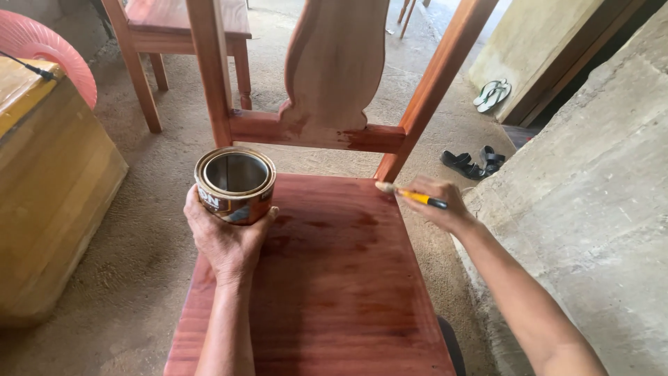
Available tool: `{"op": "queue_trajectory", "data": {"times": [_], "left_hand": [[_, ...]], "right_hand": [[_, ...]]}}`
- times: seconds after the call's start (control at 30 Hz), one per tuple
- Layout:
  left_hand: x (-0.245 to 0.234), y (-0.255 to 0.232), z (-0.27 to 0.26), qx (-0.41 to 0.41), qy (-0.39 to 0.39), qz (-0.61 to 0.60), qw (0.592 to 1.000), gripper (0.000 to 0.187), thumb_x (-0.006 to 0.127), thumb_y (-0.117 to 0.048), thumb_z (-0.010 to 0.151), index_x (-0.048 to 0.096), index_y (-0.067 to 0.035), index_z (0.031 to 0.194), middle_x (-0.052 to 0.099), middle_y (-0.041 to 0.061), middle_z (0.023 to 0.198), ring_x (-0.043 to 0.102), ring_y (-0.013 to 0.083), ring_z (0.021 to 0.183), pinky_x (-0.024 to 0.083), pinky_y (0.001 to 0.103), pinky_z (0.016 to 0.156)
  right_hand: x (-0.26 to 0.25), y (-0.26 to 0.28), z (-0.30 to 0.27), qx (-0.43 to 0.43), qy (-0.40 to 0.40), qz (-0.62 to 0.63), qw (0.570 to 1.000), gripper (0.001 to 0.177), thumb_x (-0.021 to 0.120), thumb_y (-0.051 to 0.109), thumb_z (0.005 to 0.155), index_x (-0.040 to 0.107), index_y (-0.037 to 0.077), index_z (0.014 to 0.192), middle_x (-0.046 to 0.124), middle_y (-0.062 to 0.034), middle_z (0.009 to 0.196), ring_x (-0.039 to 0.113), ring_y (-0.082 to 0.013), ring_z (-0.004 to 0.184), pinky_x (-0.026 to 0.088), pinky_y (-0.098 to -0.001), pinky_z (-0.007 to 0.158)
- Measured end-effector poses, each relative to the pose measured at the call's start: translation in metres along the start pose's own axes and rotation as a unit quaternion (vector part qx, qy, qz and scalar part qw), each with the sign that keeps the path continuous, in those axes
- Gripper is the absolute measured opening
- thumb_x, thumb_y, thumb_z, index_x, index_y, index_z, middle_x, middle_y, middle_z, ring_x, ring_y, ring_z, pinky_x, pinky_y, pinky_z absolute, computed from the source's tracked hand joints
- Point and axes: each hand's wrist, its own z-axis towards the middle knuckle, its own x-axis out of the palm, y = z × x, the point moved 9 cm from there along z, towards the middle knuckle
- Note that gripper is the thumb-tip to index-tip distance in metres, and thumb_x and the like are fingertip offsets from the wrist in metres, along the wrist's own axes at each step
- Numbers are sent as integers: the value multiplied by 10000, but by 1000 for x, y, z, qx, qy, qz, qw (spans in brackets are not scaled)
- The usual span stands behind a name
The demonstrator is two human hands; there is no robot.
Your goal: Painting or applying varnish to a wooden chair using a brush.
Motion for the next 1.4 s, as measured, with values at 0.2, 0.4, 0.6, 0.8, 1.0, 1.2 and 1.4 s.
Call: {"op": "queue_trajectory", "data": {"times": [0.2, 0.4, 0.6, 0.8, 1.0, 1.2, 1.4], "left_hand": [[-3, 3, 2, -27, -1, 21, 999, 1136, 1030, -263, 526, 413, -31, 1452, 543, 189, 1378, 573, 363, 1281, 491, 455, 1086], [-1, 6, 2, -37, 1, 16, 999, 1136, 1034, -276, 534, 409, -28, 1450, 545, 186, 1377, 583, 355, 1274, 490, 448, 1087], [-2, 7, 3, -47, -1, 12, 999, 1133, 1033, -276, 544, 402, -33, 1453, 526, 188, 1386, 571, 354, 1289, 492, 451, 1096], [2, 9, 1, -37, 9, -5, 999, 1160, 1042, -274, 508, 396, -33, 1441, 522, 195, 1369, 559, 378, 1275, 491, 465, 1080], [5, 13, 1, -31, 2, -44, 999, 1145, 1041, -272, 555, 402, -17, 1471, 535, 180, 1392, 575, 340, 1287, 496, 432, 1104], [4, 8, 0, -11, -7, -34, 999, 1177, 1053, -302, 527, 407, -3, 1464, 539, 190, 1380, 577, 340, 1270, 491, 435, 1114], [9, 22, -2, -59, 8, -28, 998, 1176, 1034, -334, 544, 416, -10, 1490, 545, 182, 1411, 573, 342, 1296, 487, 454, 1108]], "right_hand": [[17, -7, -10, -55, -31, -118, 991, 103, 800, 209, 953, 742, 126, 933, 720, -21, 829, 659, -97, 655, 543, -243, 477], [2, 13, -43, -71, -200, -162, 964, 132, 765, 166, 1041, 702, 57, 1075, 707, -64, 982, 712, -141, 799, 621, -248, 591], [-5, 41, -3, -22, -100, -112, 988, 140, 784, 171, 952, 727, 49, 992, 732, -84, 843, 682, -119, 615, 559, -224, 427], [49, 73, 71, 62, 31, -84, 994, 80, 732, 84, 951, 726, 12, 986, 683, -113, 764, 659, -177, 571, 544, -260, 429], [149, 69, 130, 51, 147, -221, 963, 55, 638, -76, 922, 684, -50, 937, 678, -202, 929, 720, -266, 788, 639, -311, 585], [202, 21, 144, 221, 265, -157, 925, 190, 516, -125, 1011, 675, -65, 1097, 698, -247, 1040, 753, -290, 881, 638, -390, 708], [197, -13, 164, 289, 45, -102, 951, 413, 602, 52, 935, 595, 16, 1347, 534, -213, 1397, 539, -356, 1279, 550, -460, 981]]}}
